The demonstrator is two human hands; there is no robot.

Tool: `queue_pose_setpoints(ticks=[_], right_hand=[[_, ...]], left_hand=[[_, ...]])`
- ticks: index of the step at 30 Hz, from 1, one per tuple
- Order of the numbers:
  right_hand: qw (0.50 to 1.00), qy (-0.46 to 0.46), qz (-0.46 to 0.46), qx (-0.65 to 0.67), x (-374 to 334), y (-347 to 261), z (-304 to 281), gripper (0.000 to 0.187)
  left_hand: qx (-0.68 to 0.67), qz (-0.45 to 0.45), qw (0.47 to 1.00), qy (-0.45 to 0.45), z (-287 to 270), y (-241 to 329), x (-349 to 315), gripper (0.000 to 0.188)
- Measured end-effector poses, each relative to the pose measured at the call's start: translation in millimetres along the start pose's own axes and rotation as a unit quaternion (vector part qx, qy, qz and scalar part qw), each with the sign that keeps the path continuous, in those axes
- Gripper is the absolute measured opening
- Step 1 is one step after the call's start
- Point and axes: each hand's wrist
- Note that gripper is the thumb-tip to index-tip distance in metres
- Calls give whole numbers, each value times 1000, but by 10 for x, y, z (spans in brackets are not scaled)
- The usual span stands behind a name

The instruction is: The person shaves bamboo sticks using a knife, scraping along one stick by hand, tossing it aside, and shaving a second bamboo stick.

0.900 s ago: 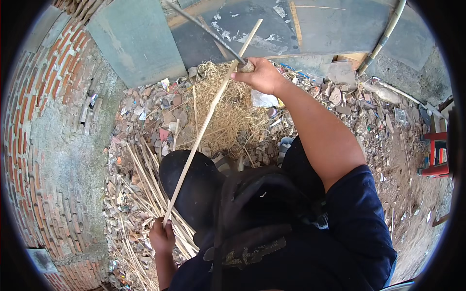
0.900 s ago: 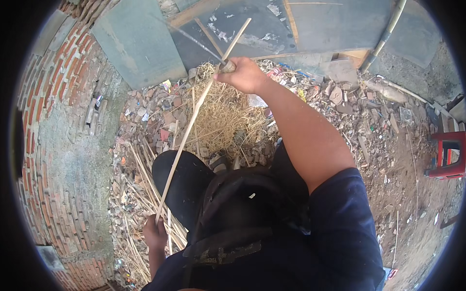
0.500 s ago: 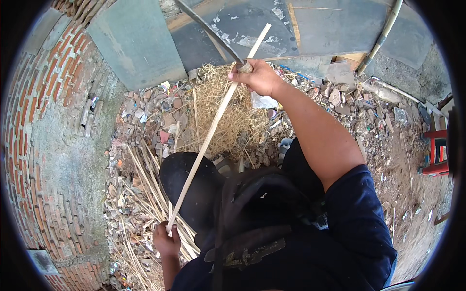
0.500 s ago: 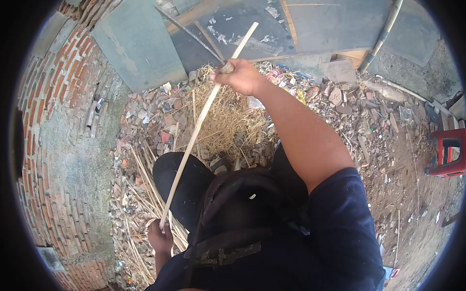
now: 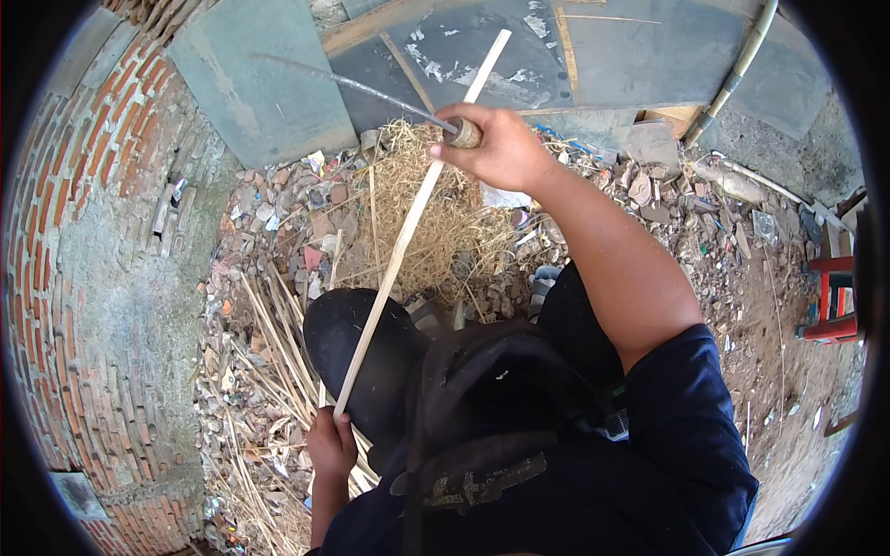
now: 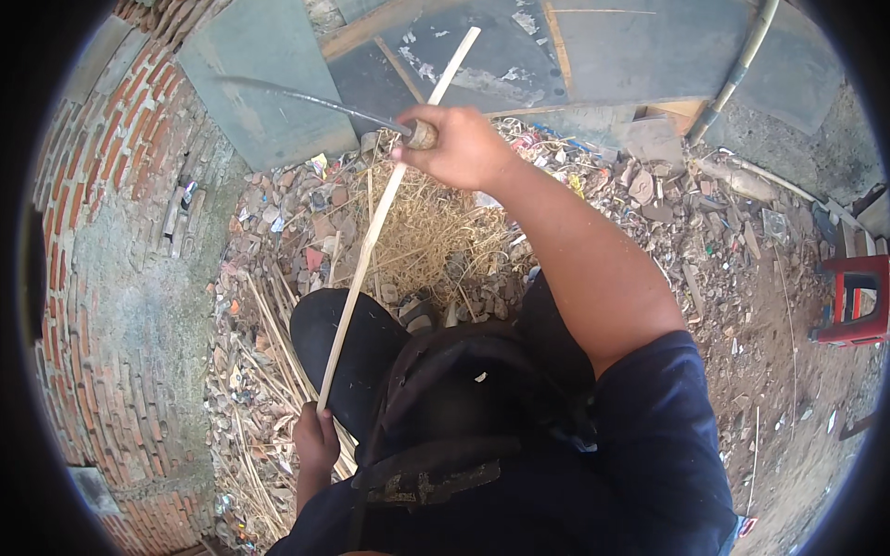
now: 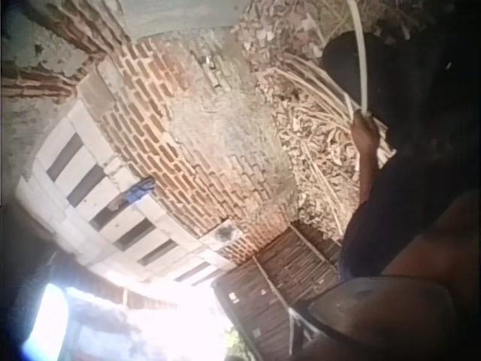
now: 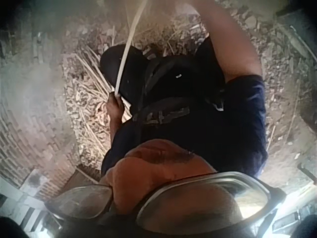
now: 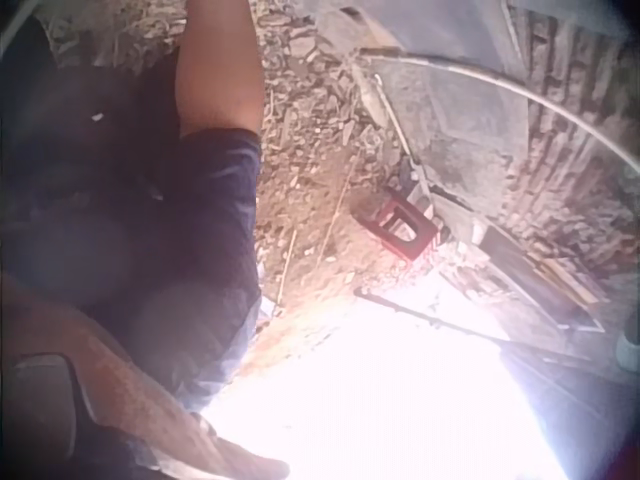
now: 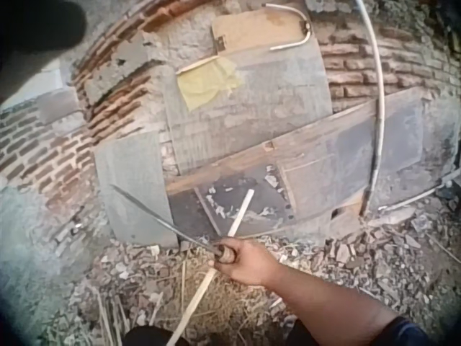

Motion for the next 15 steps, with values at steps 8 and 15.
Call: queue_pose_setpoints(ticks=[8, 15], right_hand=[[990, -46, -69, -117, -43, -118, 110, 26], [943, -225, -128, -207, -146, -234, 331, 18]], left_hand=[[-72, -54, 995, -42, -31, 107, 31, 46], [-77, -41, 996, -29, 73, 36, 30, 48]])
Point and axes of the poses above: each hand's wrist, its own x-axis towards the middle knuckle, its own z-axis out of the palm, y = z × x, and after that the axes turned 12 degrees about -z, right-handed
